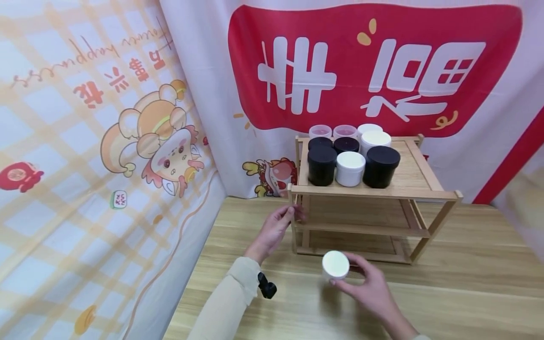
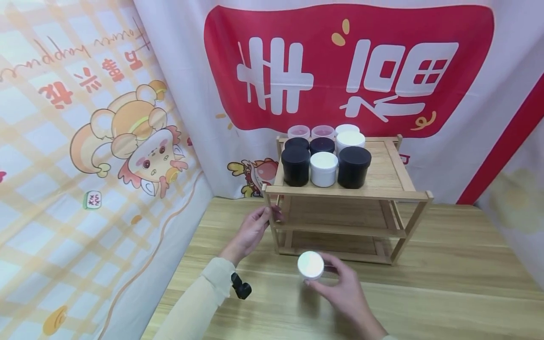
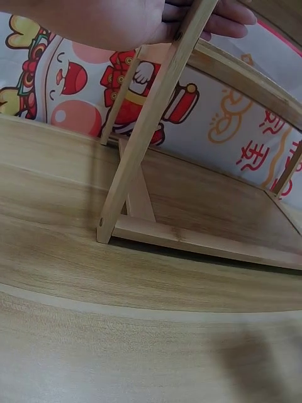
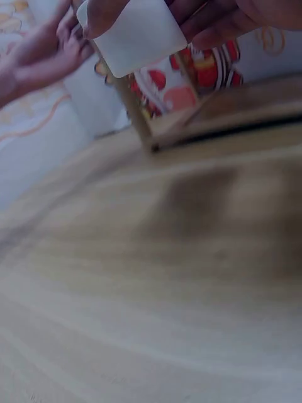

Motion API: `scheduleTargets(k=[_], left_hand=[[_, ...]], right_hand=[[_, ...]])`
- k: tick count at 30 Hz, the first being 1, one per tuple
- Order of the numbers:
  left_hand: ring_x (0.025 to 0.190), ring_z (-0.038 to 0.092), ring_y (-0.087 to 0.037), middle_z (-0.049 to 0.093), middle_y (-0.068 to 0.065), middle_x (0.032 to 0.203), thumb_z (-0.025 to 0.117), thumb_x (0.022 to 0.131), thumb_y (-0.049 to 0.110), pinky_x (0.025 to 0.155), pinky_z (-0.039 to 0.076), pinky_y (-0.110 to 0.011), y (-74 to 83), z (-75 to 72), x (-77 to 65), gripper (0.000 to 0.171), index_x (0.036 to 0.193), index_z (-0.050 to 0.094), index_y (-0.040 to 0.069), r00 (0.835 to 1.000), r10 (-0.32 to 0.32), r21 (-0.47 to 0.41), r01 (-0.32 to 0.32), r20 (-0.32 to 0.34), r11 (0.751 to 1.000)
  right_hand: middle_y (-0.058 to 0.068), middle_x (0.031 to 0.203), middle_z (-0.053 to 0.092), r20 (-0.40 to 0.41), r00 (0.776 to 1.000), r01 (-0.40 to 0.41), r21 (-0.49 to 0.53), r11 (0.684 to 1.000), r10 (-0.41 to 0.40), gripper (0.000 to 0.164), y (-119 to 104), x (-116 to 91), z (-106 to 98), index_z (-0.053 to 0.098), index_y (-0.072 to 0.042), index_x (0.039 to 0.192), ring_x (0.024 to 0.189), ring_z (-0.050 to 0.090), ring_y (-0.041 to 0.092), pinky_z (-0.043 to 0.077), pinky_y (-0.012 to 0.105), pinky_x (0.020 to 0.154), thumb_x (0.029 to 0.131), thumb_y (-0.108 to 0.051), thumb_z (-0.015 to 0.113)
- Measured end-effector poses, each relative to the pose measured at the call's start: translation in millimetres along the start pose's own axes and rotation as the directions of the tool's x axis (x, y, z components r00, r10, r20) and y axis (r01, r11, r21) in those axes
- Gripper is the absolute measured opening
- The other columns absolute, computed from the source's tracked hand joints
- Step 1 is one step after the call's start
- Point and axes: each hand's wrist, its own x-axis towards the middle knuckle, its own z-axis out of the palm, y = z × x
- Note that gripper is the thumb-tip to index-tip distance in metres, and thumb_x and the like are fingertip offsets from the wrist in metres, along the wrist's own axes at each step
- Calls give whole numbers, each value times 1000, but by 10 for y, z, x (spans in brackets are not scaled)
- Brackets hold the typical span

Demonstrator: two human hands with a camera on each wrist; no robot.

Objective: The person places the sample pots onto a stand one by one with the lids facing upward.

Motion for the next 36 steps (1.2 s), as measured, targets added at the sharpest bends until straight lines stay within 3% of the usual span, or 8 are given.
scheduleTargets(k=[3, 6, 12, 15, 23, 27, 30, 36], left_hand=[[120, 68, -15, 77, 4, 119, 53, 113, 41, 131, 33, -50, -9, -6, 3, 46, 141, 64, 5, 1000, 14, -3, -14, -5, 1000], [120, 69, -15, 77, 5, 117, 53, 113, 41, 131, 33, -49, -10, -10, 4, 45, 139, 65, 7, 1000, 25, -11, -25, -8, 1000], [119, 69, -16, 78, 5, 117, 54, 112, 45, 130, 34, -49, -1, -34, 5, 44, 137, 68, 11, 999, 16, -18, -17, -37, 1000], [118, 69, -17, 77, 2, 119, 53, 112, 43, 130, 34, -49, 8, -45, 8, 45, 138, 66, 9, 999, 19, -16, -20, -47, 1000], [120, 69, -17, 71, -20, 134, 53, 112, 42, 131, 33, -47, 4, -27, 6, 45, 139, 66, 8, 999, 10, -15, -11, -47, 1000], [120, 69, -17, 65, -29, 140, 55, 111, 46, 131, 33, -48, 19, -21, 17, 45, 137, 68, 11, 998, 28, -10, -29, -62, 1000], [120, 69, -17, 68, -25, 137, 56, 110, 47, 131, 34, -48, 17, -8, 18, 48, 138, 67, 9, 997, 34, -3, -35, -63, 999], [121, 69, -16, 72, -18, 134, 55, 110, 47, 131, 34, -48, -12, 42, -7, 50, 140, 66, 8, 997, 28, 8, -28, -65, 1000]], right_hand=[[9, 126, 78, -53, 998, 45, -36, 998, -47, 70, -151, 56, -282, 71, -11, 133, 108, 66, -4, 56, 25, 99, 71, -18, 102], [3, 125, 77, -106, 991, 80, -50, 996, -85, 70, -315, 122, -567, 71, -8, 134, 105, 64, -9, 52, 12, 94, 71, -11, 101], [-33, 117, 65, -174, 978, 105, -89, 990, -119, 70, -640, 259, -1123, 68, -5, 138, 104, 62, -11, 49, 3, 89, 76, -5, 98], [-36, 116, 63, -214, 969, 97, -126, 987, -123, 69, -762, 321, -1360, 66, -5, 140, 105, 61, -12, 47, 1, 89, 79, -6, 97], [-31, 120, 63, -363, 924, 71, -150, 986, -122, 71, -979, 507, -1739, 64, -10, 146, 104, 62, -14, 45, -3, 88, 82, -7, 94], [-7, 138, 68, -361, 932, -43, -176, 983, -23, 75, -1060, 655, -1855, 57, -20, 155, 106, 56, -15, 43, -4, 85, 89, -29, 91], [11, 151, 62, -337, 940, -110, -175, 978, 45, 78, -1075, 760, -1916, 51, -24, 160, 107, 53, -13, 43, -4, 83, 93, -40, 86], [15, 157, 56, -290, 949, -165, -119, 979, 125, 82, -1046, 914, -1997, 45, -26, 163, 113, 58, -3, 48, -2, 81, 94, -49, 82]])
